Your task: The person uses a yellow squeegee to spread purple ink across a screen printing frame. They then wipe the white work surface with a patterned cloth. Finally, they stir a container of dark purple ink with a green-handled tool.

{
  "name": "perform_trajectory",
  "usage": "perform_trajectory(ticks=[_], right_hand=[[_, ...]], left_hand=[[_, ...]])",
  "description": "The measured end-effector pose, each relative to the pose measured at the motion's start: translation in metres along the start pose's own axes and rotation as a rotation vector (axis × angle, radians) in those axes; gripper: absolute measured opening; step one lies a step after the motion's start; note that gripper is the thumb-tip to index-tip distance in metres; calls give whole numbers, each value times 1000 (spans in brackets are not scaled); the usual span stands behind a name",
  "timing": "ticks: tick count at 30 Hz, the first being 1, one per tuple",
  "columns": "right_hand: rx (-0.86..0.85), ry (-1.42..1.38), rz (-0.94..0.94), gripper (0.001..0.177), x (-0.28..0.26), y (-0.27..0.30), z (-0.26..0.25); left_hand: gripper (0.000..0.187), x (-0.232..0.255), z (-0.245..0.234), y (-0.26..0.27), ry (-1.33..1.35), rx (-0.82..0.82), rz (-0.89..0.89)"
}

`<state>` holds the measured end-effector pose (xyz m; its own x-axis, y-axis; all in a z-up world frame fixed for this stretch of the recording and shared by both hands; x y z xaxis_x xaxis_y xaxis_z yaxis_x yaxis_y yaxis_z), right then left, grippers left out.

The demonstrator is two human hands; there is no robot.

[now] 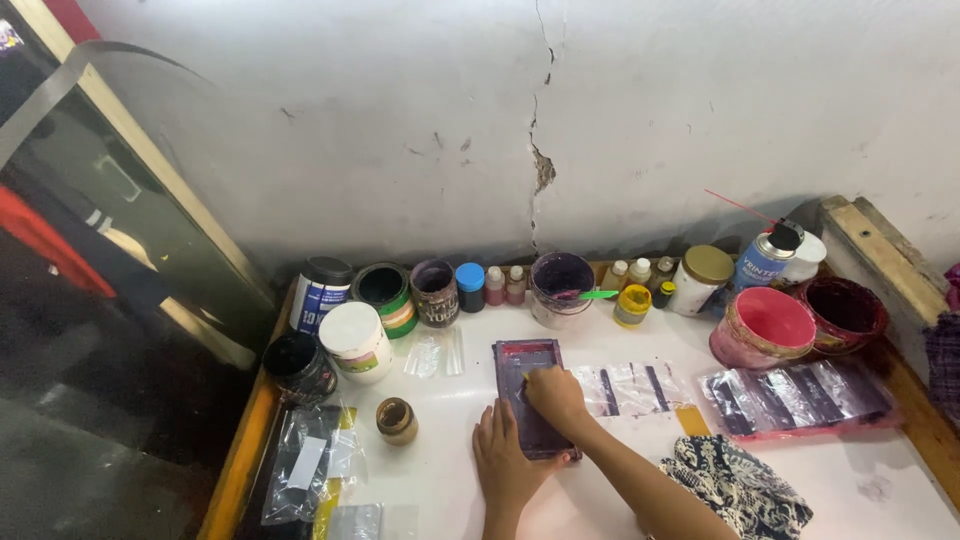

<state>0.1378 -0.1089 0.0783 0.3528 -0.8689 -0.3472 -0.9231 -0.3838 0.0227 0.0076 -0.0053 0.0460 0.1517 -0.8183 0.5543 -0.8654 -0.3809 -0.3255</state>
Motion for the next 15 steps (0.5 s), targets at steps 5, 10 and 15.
perform_trajectory(ticks=[5,10,15], right_hand=[[74,-35,-153,39,2,-14,4],[43,-169,-166,32,-5,-28,-39],[63,-157,-237,30,21,-33,5]], left_hand=[[143,-3,4,0,-23,-24,-1],[141,-6,8,1,-82,-181,-70],[142,-1,2,0,-56,-60,-33]])
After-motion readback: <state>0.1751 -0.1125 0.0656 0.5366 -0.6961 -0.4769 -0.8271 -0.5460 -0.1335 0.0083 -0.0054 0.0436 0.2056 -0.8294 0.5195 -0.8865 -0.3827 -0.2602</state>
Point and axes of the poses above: each hand's wrist, its own y-axis away from the middle knuckle, its own z-axis out of the palm, x = y × z, the point moved 3 cm from there along -y, towards the middle knuckle, and after that the axes turned 15 degrees about -z, right-handed, at the moved point
